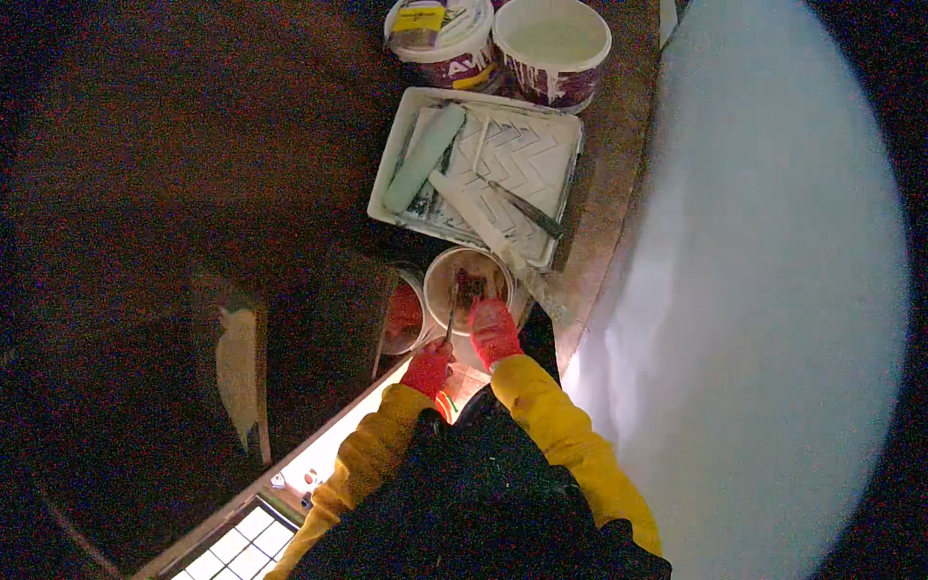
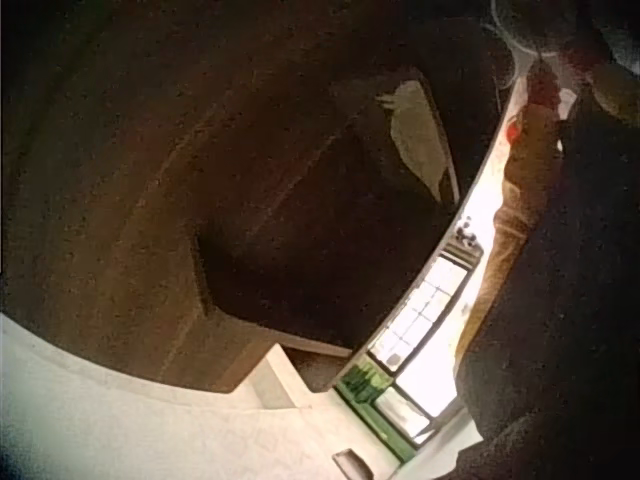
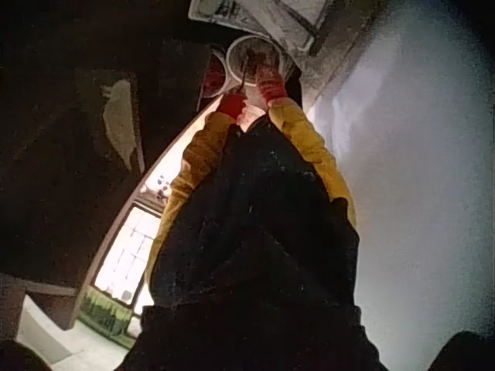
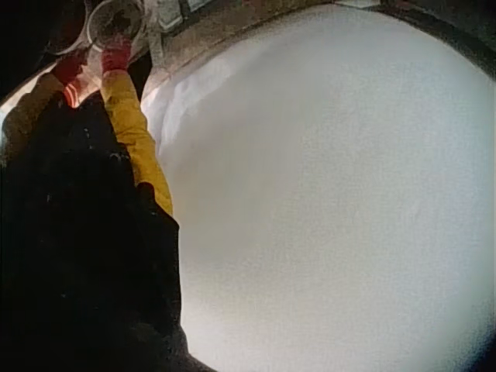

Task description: The person scrapes a wall with a putty knife, then mixes putty in a bucket and applies it to the wall surface.

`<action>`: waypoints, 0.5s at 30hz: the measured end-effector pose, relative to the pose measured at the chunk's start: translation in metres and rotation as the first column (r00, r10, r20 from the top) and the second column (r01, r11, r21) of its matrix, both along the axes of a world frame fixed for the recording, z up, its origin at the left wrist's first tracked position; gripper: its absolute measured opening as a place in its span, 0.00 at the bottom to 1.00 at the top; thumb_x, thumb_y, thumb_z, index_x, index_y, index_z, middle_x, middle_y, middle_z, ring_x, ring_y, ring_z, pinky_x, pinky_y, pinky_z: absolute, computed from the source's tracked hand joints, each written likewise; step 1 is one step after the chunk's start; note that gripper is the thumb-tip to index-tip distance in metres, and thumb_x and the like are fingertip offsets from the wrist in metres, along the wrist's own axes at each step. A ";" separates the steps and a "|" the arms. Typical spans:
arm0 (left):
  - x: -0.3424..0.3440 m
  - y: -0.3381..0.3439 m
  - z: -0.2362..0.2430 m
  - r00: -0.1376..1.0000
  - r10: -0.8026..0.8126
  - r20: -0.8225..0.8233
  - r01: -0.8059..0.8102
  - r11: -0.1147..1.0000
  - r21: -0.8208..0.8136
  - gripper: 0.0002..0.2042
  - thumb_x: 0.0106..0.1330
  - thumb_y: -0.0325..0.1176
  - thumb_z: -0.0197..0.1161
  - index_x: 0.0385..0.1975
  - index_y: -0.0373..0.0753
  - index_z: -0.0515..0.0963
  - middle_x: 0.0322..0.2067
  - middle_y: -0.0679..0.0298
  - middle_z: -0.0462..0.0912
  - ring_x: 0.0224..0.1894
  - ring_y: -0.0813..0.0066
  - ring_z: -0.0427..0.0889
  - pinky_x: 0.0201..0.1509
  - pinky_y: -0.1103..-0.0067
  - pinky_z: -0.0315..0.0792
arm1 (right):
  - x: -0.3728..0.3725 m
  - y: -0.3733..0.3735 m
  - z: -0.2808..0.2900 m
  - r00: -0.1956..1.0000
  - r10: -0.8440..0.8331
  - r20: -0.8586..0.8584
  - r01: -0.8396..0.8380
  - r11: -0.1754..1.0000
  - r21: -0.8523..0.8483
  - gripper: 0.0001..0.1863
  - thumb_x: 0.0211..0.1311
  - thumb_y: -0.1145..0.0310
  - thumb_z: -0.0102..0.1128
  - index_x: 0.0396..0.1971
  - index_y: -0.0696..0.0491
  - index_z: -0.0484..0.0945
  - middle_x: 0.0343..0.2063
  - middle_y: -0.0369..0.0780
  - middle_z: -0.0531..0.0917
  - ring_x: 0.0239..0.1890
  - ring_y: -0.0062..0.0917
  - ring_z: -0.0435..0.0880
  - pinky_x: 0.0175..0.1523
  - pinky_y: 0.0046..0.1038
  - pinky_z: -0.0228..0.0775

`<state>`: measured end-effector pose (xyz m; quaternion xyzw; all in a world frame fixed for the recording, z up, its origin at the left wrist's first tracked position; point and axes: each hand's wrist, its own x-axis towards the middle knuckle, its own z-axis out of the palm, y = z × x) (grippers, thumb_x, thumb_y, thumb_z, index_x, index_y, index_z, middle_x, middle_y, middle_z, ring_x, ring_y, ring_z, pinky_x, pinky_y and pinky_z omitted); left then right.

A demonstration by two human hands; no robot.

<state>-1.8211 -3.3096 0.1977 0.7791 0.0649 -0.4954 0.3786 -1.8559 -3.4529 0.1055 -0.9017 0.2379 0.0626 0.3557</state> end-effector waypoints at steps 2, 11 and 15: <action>0.010 -0.004 -0.021 0.998 -0.026 -0.063 0.023 0.999 -0.046 0.13 0.64 0.44 0.48 0.36 0.42 0.71 0.22 0.67 0.73 0.16 0.78 0.70 0.16 0.79 0.65 | -0.010 0.001 -0.004 0.940 0.280 -0.194 -0.327 0.901 -0.286 0.12 0.53 0.60 0.49 0.29 0.52 0.75 0.26 0.38 0.79 0.32 0.32 0.78 0.34 0.38 0.68; 0.044 0.063 -0.150 1.000 -0.004 -0.014 0.001 0.966 -0.258 0.14 0.63 0.44 0.50 0.38 0.40 0.70 0.26 0.52 0.76 0.31 0.59 0.78 0.33 0.68 0.68 | 0.036 0.035 -0.060 0.913 0.297 -0.280 -0.322 0.946 -0.048 0.06 0.49 0.65 0.50 0.22 0.47 0.77 0.24 0.37 0.79 0.32 0.32 0.78 0.31 0.35 0.69; 0.049 -0.008 -0.081 0.697 -0.655 0.290 0.502 0.736 0.455 0.14 0.65 0.43 0.46 0.41 0.40 0.69 0.27 0.49 0.77 0.31 0.54 0.78 0.34 0.64 0.71 | 0.031 0.008 -0.046 0.916 0.257 -0.309 -0.284 0.958 -0.044 0.06 0.50 0.68 0.49 0.25 0.49 0.76 0.27 0.38 0.78 0.31 0.32 0.77 0.33 0.35 0.70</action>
